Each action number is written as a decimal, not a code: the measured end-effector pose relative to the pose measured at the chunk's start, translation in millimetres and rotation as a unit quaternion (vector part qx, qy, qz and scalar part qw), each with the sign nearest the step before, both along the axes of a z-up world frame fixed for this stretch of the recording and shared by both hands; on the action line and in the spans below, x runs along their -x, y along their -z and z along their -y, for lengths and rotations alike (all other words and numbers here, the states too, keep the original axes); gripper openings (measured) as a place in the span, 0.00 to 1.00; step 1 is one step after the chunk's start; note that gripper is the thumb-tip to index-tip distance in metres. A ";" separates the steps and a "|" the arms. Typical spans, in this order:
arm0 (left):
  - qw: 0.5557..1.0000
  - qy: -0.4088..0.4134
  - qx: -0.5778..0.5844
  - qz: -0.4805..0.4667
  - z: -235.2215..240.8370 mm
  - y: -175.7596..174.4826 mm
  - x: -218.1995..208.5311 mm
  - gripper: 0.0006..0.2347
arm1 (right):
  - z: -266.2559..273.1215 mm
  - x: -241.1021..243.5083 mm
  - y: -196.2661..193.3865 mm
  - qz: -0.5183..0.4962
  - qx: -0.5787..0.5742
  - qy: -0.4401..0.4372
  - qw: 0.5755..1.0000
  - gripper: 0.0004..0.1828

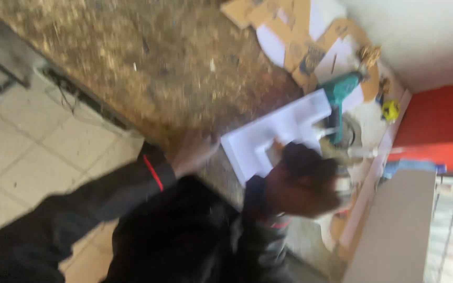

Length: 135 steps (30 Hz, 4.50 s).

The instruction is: Assembling a 3D plastic letter by gluing side walls to the face of the letter on a workbench.

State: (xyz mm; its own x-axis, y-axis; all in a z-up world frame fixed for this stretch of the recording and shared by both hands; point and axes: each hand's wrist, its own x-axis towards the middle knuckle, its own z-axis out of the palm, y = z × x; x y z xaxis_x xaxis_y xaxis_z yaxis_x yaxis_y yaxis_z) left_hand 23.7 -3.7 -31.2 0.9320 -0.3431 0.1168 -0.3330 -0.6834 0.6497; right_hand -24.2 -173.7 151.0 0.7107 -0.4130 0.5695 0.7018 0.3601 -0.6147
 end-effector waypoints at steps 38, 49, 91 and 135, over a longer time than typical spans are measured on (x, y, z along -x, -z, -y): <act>0.996 0.020 -0.089 0.006 17.0 7.5 19.7 0.07 | -35.0 -26.8 107.8 -0.180 0.013 0.047 0.982 0.25; 0.978 0.077 -0.190 0.031 38.5 3.1 35.0 0.12 | 3.5 0.8 131.0 -0.188 -0.005 0.006 0.982 0.27; 0.975 -0.038 -0.220 0.020 1.0 -60.8 -9.3 0.10 | 51.8 -130.3 90.3 0.080 0.828 -0.097 0.546 0.15; 0.952 0.110 -0.268 0.100 -30.2 -44.1 -49.1 0.14 | 28.5 -150.2 101.8 0.131 0.769 -0.127 0.613 0.05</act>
State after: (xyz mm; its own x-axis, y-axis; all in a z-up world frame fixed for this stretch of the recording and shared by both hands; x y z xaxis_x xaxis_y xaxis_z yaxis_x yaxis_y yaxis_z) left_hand 72.8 26.5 12.9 0.8077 -0.5884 0.0374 -0.5875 -0.7977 0.1361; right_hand 126.0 -202.3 49.1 0.4411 0.8605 0.2549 0.8906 -0.3848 -0.2423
